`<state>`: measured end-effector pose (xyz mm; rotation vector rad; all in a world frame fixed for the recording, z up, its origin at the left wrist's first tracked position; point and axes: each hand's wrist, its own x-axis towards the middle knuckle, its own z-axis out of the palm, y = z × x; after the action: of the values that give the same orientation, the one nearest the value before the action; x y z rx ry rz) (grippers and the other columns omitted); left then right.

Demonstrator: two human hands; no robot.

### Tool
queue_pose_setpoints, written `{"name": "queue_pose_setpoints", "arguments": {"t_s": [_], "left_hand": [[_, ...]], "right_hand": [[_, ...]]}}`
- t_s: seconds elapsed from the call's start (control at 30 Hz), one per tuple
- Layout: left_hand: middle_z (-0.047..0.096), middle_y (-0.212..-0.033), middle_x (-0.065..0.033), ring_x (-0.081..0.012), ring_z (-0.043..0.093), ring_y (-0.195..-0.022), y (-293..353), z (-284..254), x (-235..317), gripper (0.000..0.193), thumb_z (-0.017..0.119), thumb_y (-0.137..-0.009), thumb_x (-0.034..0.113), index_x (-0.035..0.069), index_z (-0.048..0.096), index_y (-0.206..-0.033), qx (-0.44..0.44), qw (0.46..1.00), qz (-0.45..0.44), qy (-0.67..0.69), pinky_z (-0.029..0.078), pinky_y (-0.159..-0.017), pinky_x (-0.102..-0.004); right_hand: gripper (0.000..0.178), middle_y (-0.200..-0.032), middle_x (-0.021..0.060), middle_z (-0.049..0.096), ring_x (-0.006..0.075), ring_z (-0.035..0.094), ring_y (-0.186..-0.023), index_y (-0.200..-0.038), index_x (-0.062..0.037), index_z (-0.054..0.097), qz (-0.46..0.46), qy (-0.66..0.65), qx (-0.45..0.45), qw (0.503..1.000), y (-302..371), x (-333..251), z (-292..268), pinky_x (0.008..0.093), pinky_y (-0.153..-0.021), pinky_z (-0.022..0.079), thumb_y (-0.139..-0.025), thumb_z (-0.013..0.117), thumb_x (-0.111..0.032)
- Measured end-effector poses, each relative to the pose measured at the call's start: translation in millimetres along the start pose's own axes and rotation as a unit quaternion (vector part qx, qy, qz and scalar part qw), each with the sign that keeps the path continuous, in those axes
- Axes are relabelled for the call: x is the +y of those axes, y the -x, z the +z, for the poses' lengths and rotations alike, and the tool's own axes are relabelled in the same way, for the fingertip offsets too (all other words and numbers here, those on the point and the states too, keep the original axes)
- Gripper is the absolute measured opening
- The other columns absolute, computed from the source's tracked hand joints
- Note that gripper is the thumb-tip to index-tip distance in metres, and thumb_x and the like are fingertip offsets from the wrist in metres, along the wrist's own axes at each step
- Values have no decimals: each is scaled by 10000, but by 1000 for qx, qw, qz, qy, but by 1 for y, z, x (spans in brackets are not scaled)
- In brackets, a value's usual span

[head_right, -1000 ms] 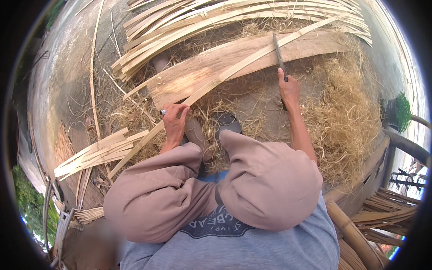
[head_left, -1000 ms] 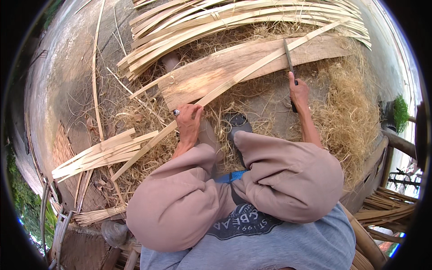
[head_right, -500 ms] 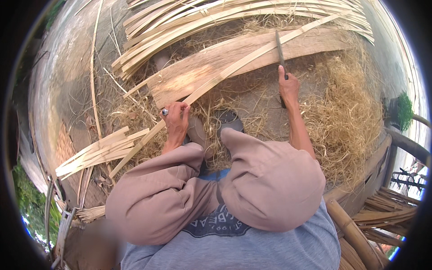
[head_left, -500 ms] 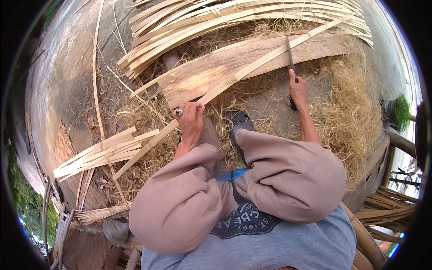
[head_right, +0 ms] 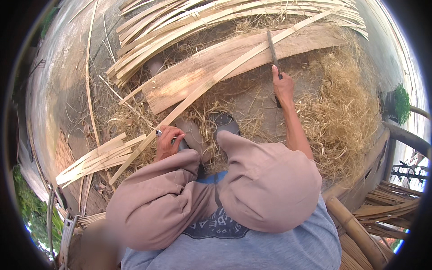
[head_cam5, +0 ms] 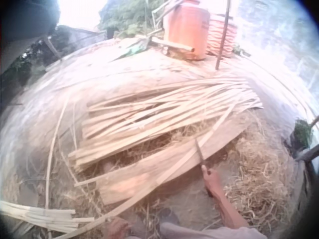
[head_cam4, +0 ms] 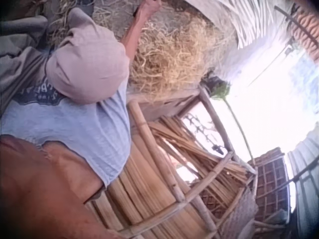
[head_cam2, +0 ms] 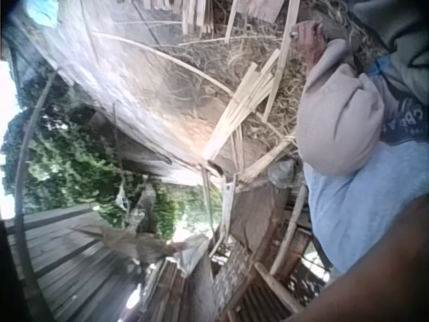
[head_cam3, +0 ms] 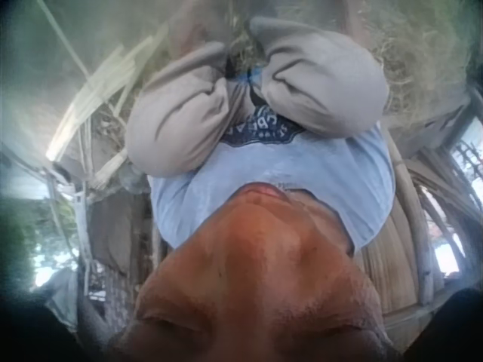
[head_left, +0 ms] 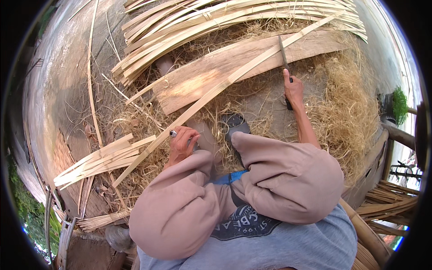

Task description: The person sits on the ground and uses a knife to split long bamboo strips into thinner slats. They repeatedly position each strip on a wooden board, draw the knife along its length to split it, and place the finished slats into a growing pile.

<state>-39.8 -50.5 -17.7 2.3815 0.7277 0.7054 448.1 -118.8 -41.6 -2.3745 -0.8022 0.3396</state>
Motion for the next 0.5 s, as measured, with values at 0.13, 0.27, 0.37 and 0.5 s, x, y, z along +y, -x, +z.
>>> {"name": "queue_pose_setpoints", "arguments": {"t_s": [0.13,0.27,0.37,0.5], "left_hand": [[686,-955,-37,-250,611,-927,-64,-26,31,299,843,-834,190,111,725,-1097,9,997,44,-66,488,-799,-362],[649,-1027,-15,-243,609,-1045,-149,36,33,266,778,-897,275,133,718,-1114,25,993,54,-106,423,-953,-407],[660,-1046,-33,-226,608,-1035,-183,81,28,257,767,-911,298,125,725,-1096,32,985,95,-143,403,-967,-414],[627,-1031,10,-214,598,-1065,-196,105,14,99,714,-936,207,141,699,-1008,8,978,111,-174,349,-1028,-424]], "right_hand": [[767,-573,144,561,269,618,-555,-672,11,574,37,-2,-10,999,6,0,-3,419,-571,484,-997,530,-683],[804,-660,235,621,382,656,-695,-699,59,635,82,-21,-39,996,8,-18,-7,496,-688,488,-992,520,-681],[822,-652,230,628,360,676,-690,-698,63,642,96,-52,-53,993,6,-23,-6,495,-695,505,-975,528,-703],[812,-659,255,607,368,625,-659,-684,67,611,84,-50,-43,994,8,-23,-7,494,-678,481,-972,548,-689]]}}
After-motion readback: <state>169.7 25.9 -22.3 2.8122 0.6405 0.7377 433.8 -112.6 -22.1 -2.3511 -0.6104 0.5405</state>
